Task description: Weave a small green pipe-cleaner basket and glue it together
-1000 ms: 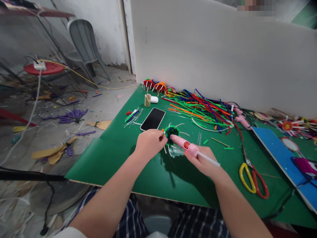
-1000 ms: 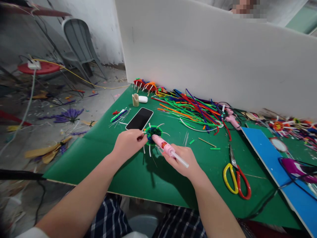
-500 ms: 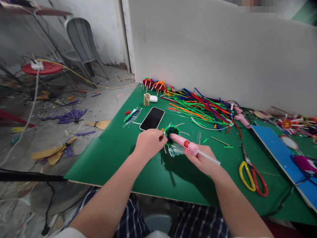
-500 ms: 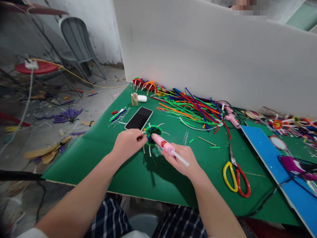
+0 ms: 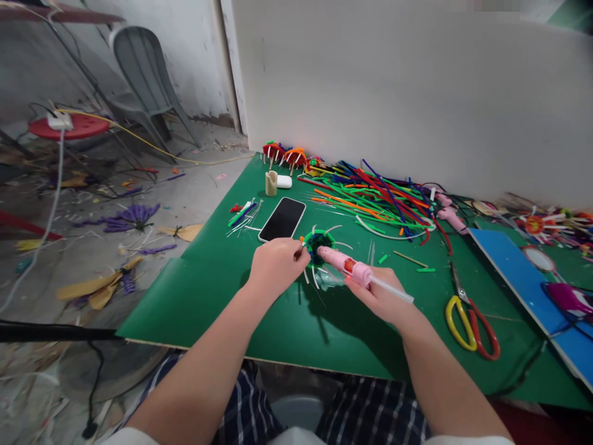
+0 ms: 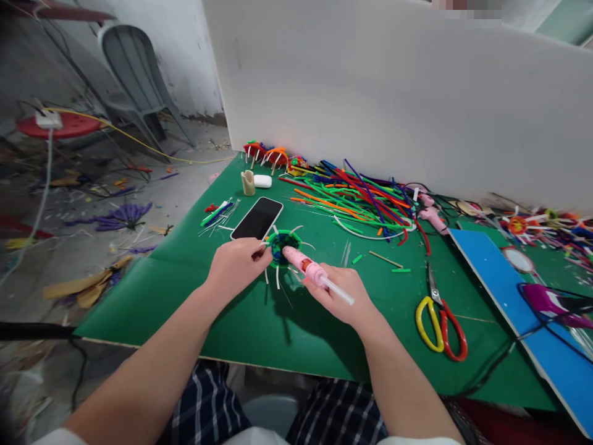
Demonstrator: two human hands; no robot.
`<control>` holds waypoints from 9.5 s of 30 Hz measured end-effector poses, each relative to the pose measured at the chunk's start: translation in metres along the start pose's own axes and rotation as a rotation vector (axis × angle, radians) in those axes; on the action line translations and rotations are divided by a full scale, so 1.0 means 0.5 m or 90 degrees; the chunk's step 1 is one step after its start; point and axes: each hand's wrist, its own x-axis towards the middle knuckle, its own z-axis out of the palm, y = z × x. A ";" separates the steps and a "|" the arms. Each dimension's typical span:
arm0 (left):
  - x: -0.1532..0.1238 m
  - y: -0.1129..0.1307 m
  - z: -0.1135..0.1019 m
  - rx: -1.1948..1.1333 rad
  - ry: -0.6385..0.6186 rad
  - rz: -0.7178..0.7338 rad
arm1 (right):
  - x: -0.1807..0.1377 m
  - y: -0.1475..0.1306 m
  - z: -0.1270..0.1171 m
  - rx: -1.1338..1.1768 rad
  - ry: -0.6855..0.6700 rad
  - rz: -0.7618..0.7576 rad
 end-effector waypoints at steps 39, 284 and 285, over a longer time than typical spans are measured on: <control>0.001 0.001 -0.004 -0.002 -0.018 -0.001 | 0.000 0.004 0.002 0.018 0.019 -0.008; -0.001 0.046 0.031 -0.248 -0.295 -0.060 | -0.018 0.073 -0.010 1.144 0.332 0.250; -0.001 0.046 0.031 -0.247 -0.298 -0.062 | -0.019 0.071 -0.009 1.080 0.345 0.229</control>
